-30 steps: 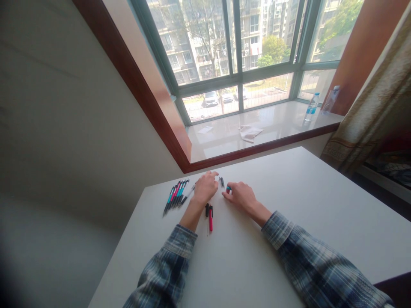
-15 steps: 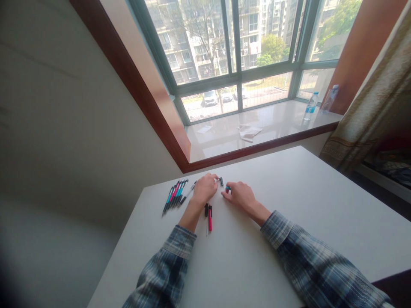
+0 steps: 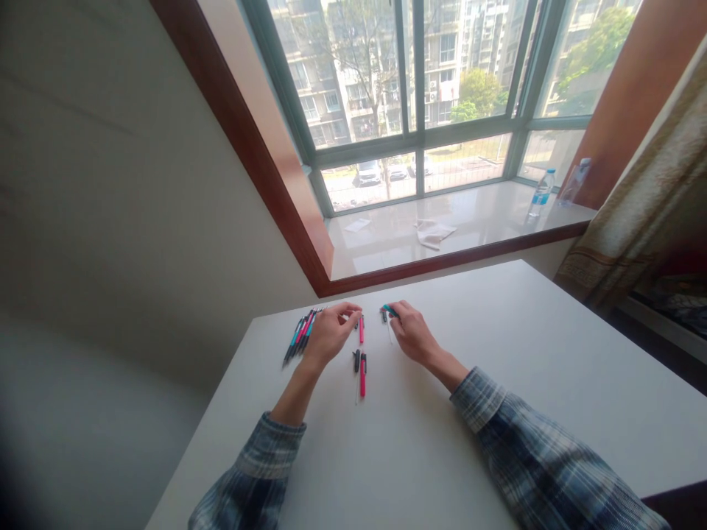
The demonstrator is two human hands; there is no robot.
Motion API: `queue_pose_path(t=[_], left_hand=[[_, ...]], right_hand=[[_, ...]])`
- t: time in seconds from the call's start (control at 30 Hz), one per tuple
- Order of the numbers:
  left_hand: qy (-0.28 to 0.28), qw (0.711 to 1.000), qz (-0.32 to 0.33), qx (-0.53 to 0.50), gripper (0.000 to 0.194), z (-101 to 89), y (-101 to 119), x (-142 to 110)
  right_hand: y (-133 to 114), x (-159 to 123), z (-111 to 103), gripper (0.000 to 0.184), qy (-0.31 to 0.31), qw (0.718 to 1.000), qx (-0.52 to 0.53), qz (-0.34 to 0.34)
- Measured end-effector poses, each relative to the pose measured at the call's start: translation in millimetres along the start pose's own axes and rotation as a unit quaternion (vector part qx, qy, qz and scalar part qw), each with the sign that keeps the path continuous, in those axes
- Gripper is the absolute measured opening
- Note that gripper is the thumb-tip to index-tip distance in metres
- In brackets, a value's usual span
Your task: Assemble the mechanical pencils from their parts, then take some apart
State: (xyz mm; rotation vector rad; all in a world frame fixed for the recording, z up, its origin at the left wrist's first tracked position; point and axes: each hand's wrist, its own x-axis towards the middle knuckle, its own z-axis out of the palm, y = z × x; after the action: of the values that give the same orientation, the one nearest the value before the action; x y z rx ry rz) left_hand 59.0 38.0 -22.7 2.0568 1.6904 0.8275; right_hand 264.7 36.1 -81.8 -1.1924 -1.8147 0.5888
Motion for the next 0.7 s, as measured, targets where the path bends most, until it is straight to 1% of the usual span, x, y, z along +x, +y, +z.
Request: queue_pose_path(t=[0.07,0.13,0.2,0.27,0.33,0.43,0.53,0.63,0.7], left_hand=[[-0.013,0.997,-0.004,-0.076,0.027,-0.8,-5,-14],[-0.039,0.987,-0.018,-0.157,0.033,-0.2,-12,-24],[-0.075,0.967,-0.037,-0.242,0.039,1.1,-17,-29],[-0.097,0.949,-0.052,-0.295,0.040,2.4,-20,-31],[-0.102,0.941,-0.058,-0.317,0.038,3.7,-21,-30],[-0.077,0.934,-0.064,-0.342,0.036,5.3,-21,-28],[-0.054,0.922,-0.084,-0.373,0.037,6.8,-23,-28],[-0.068,0.906,-0.104,-0.404,0.040,8.4,-26,-30],[-0.079,0.897,-0.116,-0.420,0.040,9.6,-26,-32]], right_hand=[[-4,-2,3,0.036,-0.022,0.999,0.036,-0.027],[-8,-5,6,0.036,-0.058,0.994,0.085,-0.034],[-14,-8,8,0.035,-0.085,0.986,0.142,-0.031],[-19,-10,9,0.034,-0.102,0.975,0.198,-0.023],[-21,-11,9,0.033,-0.118,0.963,0.243,-0.005],[-19,-10,9,0.034,-0.137,0.943,0.301,0.034],[-12,-8,9,0.035,-0.120,0.936,0.323,0.069],[-7,-5,9,0.035,-0.092,0.939,0.318,0.087],[-7,-4,9,0.037,-0.067,0.935,0.330,0.106]])
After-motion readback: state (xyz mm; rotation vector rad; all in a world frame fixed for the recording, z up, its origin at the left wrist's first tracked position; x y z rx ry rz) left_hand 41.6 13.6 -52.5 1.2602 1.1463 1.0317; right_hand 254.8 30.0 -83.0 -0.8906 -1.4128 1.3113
